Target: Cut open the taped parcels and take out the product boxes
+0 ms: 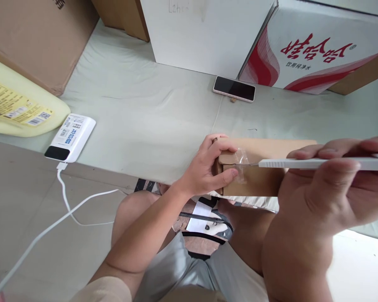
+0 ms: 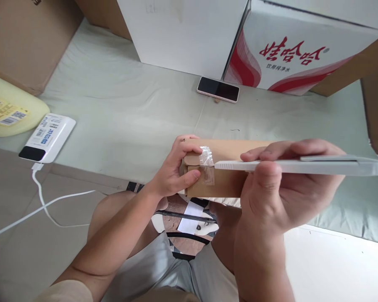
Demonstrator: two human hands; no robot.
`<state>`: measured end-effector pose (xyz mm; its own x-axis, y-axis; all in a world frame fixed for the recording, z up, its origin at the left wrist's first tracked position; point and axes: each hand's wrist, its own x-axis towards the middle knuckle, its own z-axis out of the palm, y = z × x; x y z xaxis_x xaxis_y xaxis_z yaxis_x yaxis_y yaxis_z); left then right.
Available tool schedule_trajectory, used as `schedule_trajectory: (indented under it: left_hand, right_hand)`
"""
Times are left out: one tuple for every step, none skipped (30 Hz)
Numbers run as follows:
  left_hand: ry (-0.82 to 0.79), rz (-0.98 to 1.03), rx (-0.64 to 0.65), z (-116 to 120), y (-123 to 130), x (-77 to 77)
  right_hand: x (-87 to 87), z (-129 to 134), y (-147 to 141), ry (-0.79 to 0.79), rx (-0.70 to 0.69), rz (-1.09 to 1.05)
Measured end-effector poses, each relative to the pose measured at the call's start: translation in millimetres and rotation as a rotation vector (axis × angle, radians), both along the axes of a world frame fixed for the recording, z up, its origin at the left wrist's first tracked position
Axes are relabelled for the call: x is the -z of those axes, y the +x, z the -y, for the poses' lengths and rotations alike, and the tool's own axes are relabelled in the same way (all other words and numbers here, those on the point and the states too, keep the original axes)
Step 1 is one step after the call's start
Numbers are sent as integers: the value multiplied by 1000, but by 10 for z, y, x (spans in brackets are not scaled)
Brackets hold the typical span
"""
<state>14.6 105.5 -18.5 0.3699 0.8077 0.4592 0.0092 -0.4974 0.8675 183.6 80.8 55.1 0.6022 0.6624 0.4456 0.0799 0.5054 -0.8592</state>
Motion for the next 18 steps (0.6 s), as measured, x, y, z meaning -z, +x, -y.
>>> schedule_trajectory:
  left_hand:
    - [-6,-7,-3,-1,-2,4]
    - [-9,-12,-7,-2,-4,9]
    - [-9,-12,-11,-3,-4,14]
    - [-4,-11,-17,-5,-5,18]
    - [2,-9,-20,-7,-4,22]
    - [9,-8,-22,-9,-3,24]
    - [14,-7,-22,-10,-2,25]
    - [17,-5,-21,-11,-1,24]
    - [20,-2,-19,-12,0,22]
    - [19,1,-19,-12,0,19]
    - [16,3,-18,-12,1,16]
    - [14,3,-18,-12,0,13]
    - [11,0,-17,-12,0,10]
    - [6,-6,-18,-11,-1,8]
    - [0,-14,-21,-11,-1,5]
    - [-4,-21,-24,-11,-1,4]
    - [-7,-25,-25,-11,-1,3]
    - [-9,-25,-27,-11,0,3]
  right_hand:
    - [-12,3,0,52,24,68]
    - [-28,8,-5,86,31,125]
    - [-46,15,-13,98,15,157]
    - [-62,21,-24,84,-17,156]
    - [-75,26,-34,71,-47,146]
    - [-82,30,-44,72,-68,141]
    - [-84,31,-51,80,-77,139]
    - [-80,29,-58,87,-71,144]
    - [-72,26,-62,88,-53,155]
    - [-62,21,-66,90,-20,169]
    - [-51,17,-69,96,20,182]
    - [-43,12,-71,102,61,189]
    - [-36,10,-73,108,94,191]
    - [-33,8,-74,117,117,189]
    - [-31,9,-74,122,124,183]
    - [-32,9,-72,117,121,173]
    - [-32,10,-69,97,112,164]
    - [-30,8,-64,73,101,159]
